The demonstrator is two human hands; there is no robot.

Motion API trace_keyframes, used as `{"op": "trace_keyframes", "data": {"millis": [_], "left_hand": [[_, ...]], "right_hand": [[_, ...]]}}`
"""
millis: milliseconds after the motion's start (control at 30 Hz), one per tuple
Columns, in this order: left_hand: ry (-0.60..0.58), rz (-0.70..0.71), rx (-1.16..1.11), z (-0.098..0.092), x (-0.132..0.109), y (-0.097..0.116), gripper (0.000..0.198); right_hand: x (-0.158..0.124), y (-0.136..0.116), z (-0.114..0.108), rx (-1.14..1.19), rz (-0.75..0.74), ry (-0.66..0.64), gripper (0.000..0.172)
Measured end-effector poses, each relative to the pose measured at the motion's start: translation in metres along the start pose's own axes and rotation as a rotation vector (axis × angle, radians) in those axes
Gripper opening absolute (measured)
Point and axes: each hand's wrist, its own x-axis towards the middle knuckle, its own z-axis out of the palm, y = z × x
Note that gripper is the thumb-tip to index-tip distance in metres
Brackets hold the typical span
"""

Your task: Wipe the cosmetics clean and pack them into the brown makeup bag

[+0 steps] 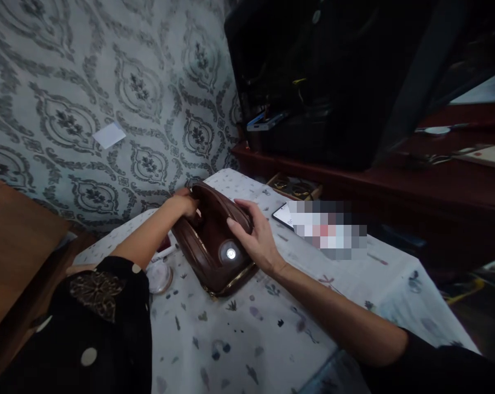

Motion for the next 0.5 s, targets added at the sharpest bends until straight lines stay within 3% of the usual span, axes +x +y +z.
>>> {"op": "trace_keyframes", "data": {"millis": [133,267,500], "left_hand": [[-0.072,0.010,-0.005,0.015,0.009,-0.003,0.056],[-0.048,0.027,-0.044,0.016,0.010,-0.004,0.045],[0.008,0.041,-0.112,0.021,0.013,-0.008,0.042]], "right_hand": [[0.001,-0.002,-0.001,0.010,0.008,-0.011,0.040],[0.001,-0.002,-0.001,-0.001,0.001,0.001,0.038],[0.001,-0.004,-0.002,-0.008,-0.004,-0.023,0.035]]}}
